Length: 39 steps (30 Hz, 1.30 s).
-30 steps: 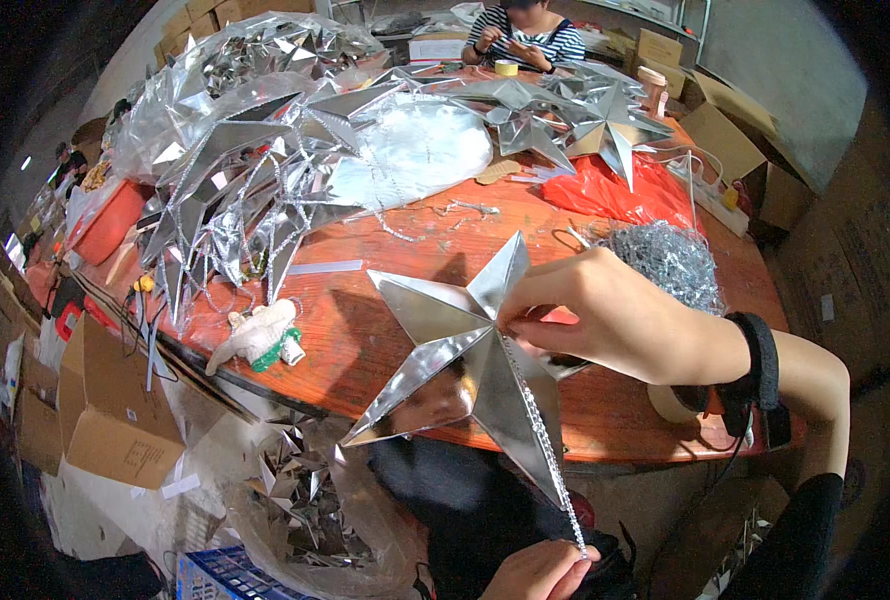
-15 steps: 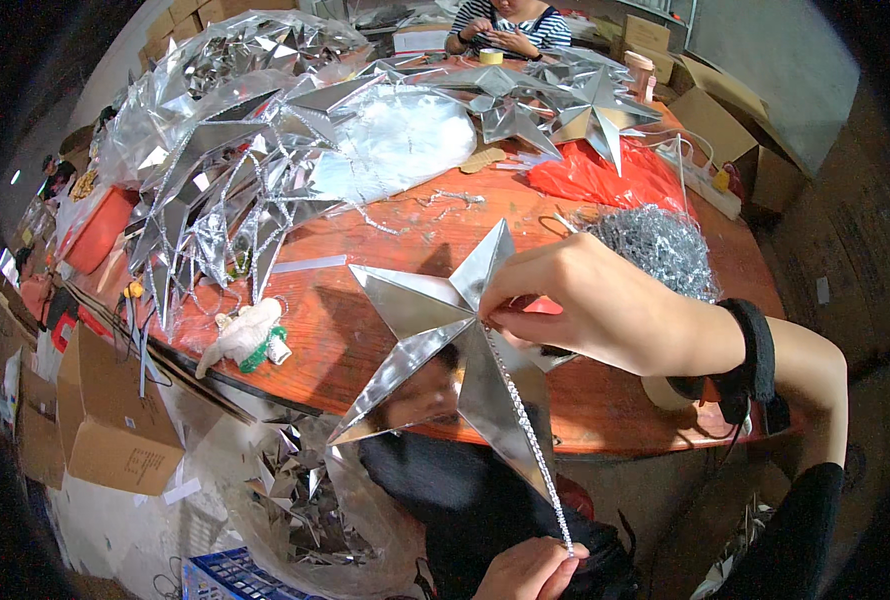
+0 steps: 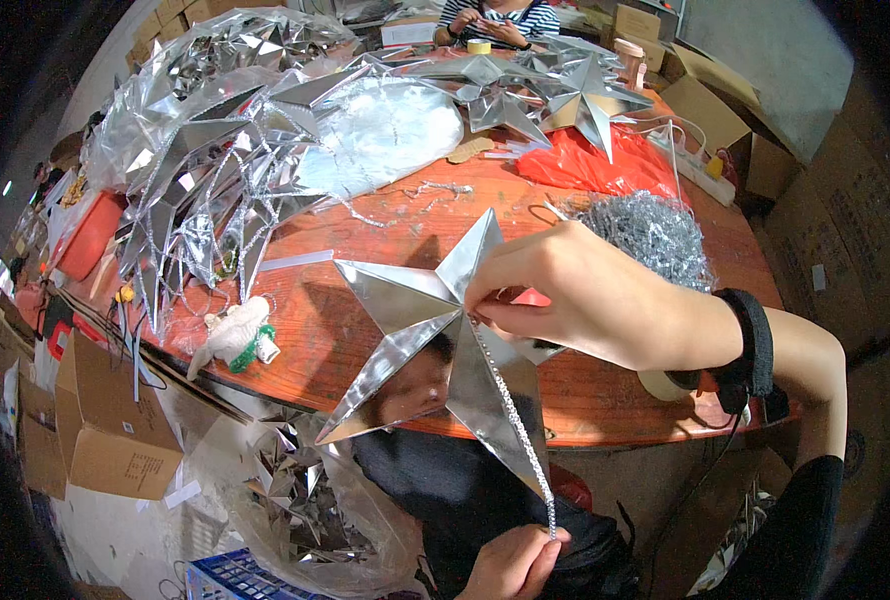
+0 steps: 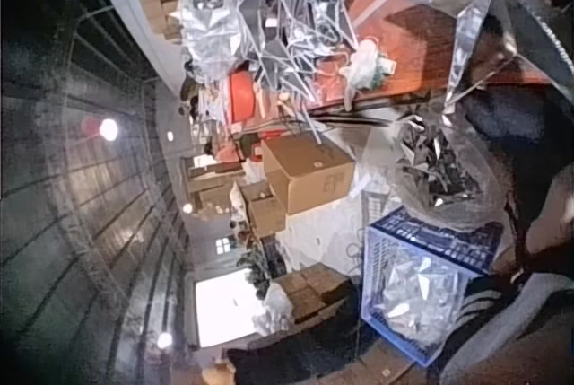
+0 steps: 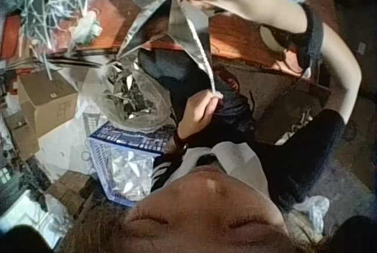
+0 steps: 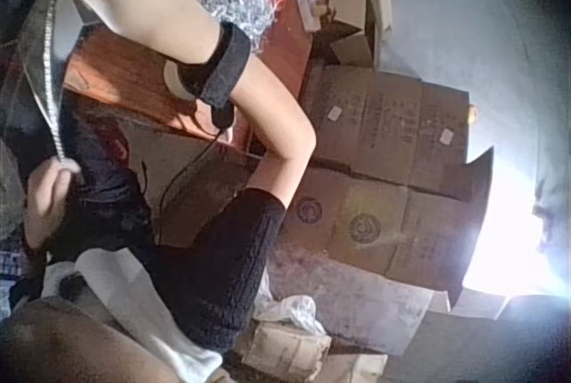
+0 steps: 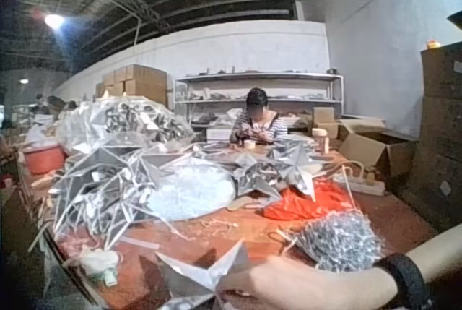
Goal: Assembling large 3D silver star decorations by gluing silver trim onto the seams.
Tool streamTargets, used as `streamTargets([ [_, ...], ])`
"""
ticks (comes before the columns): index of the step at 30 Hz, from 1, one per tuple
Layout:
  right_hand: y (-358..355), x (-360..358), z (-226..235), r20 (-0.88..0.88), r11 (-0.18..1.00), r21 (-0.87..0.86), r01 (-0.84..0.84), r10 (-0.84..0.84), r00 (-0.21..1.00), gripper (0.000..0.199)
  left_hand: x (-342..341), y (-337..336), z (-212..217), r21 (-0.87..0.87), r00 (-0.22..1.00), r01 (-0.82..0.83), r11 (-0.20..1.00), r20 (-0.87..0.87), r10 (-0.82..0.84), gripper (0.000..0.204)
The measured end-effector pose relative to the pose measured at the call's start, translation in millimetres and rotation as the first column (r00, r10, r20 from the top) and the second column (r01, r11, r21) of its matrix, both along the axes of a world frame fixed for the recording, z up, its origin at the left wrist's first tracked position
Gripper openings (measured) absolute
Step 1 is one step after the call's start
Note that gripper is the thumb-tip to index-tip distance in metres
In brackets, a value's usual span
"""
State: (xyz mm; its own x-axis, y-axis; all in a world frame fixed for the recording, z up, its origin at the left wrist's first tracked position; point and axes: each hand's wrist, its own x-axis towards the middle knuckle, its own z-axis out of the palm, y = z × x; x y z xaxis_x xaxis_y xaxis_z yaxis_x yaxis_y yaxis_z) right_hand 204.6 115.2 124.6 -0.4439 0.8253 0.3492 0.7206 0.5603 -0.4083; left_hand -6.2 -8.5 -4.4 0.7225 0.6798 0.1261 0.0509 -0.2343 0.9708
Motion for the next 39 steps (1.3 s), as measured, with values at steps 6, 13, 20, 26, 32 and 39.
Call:
streamTargets([
  [6, -3.8, -3.1, 4.0, 0.006, 0.997, -0.052, 0.048, -0.048, 0.999, 0.013, -0.7, 11.7, -25.6, 0.281, 0.997, 0.015, 0.959, -0.081, 0.008, 0.013],
  [13, -25.3, 7.1, 35.3, -0.221, 0.993, -0.021, 0.116, -0.118, 0.968, 0.015, -11.6, 51.3, -15.6, 0.447, 0.933, -0.062, 0.892, -0.291, 0.211, 0.026],
  [20, -155.6, 35.8, 65.3, 0.008, 0.797, -0.569, 0.204, -0.243, 0.97, 0.026, -27.4, 61.6, 16.0, 0.066, 0.776, -0.601, 0.796, 0.286, 0.562, 0.035],
  [26, -187.1, 13.7, 9.4, -0.446, 0.955, -0.296, 0.036, -0.171, 0.878, 0.032, -29.6, 109.6, 4.1, 0.071, 0.779, -0.593, 0.802, 0.303, 0.549, 0.052],
  [32, -201.6, 49.9, -29.2, -0.003, 0.993, -0.102, 0.06, -0.061, 0.998, 0.037, -55.8, 133.7, 16.5, 0.162, 0.652, -0.757, 0.633, 0.243, 0.718, 0.044],
  [39, -183.4, 51.6, -24.2, -0.34, 0.942, -0.335, 0.008, -0.129, 0.932, 0.013, -57.2, 87.5, 21.5, 0.365, 0.664, -0.735, 0.572, 0.211, 0.718, 0.045],
])
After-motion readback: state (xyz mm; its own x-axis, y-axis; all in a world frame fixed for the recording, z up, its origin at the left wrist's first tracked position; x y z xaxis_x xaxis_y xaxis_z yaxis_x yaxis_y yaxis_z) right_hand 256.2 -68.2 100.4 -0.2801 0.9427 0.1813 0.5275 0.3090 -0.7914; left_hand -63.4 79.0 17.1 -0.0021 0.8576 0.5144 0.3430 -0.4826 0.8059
